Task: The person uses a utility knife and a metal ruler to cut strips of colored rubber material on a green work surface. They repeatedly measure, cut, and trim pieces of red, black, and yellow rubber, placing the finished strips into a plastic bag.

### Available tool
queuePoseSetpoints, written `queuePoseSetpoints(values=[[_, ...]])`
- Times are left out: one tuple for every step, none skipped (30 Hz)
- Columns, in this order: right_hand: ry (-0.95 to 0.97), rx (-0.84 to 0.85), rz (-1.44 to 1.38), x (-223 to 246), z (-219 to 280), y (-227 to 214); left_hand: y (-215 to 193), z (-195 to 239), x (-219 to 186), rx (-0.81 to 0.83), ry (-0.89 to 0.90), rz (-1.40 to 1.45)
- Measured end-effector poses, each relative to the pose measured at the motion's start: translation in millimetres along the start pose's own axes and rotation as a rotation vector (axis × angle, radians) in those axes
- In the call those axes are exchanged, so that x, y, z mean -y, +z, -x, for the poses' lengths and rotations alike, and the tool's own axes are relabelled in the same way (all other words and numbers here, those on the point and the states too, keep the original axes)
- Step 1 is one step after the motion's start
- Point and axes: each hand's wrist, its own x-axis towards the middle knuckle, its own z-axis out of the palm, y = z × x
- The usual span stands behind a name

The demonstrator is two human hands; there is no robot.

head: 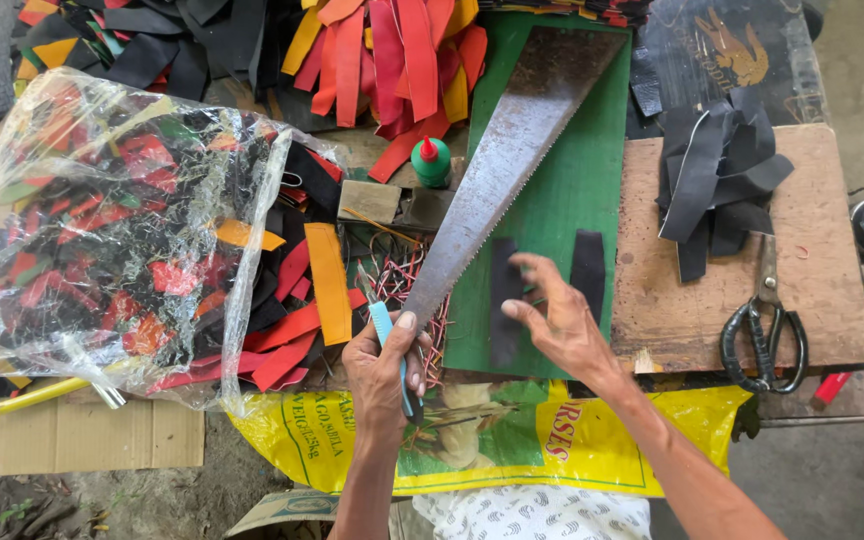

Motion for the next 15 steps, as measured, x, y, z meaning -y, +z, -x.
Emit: queuePoseSetpoints(values=[[-0.128,-0.084,0.122,-1,2,-4,0,0,0,-0.001,-0.001,-0.015],[-0.259,-0.163,0.245,-2,5,-7,1,0,1,-0.005,0.001,-0.028],[-0.391,-0.242,0.368,-4,8,-10,1,-1,1,-0.008,0.002,-0.041],[-0.382,-0.181,0.375,-7,15,-10,-1,1,3,-0.003,0.002,-0.053],[-0.373,-0.121,0.383,-10,23,-11,-2,2,5,0.003,0.003,-0.064],[-0.363,-0.07,0.387,-12,27,-11,-3,1,6,0.017,0.005,-0.08],[-0.403,-0.05,0.433,-13,30,-9,-4,0,6,0.015,0.009,-0.102],[-0.439,-0.03,0.48,-15,34,-7,-4,0,6,0.015,0.01,-0.125],[-0.474,-0.009,0.527,-16,36,-6,-3,-1,7,0.016,0.01,-0.147],[-0.481,-0.022,0.527,-17,35,-5,-2,-2,7,0.022,0.018,-0.141],[-0.489,-0.034,0.527,-17,34,-3,-2,-2,6,0.027,0.026,-0.135],[-0.498,-0.045,0.527,-16,32,-1,-1,-3,4,0.031,0.036,-0.129],[-0.506,-0.055,0.525,-16,30,2,0,-3,3,0.03,0.029,-0.13],[-0.513,-0.065,0.524,-17,27,3,1,-3,2,0.029,0.023,-0.13],[-0.521,-0.076,0.524,-18,24,5,3,-3,1,0.029,0.016,-0.131]])
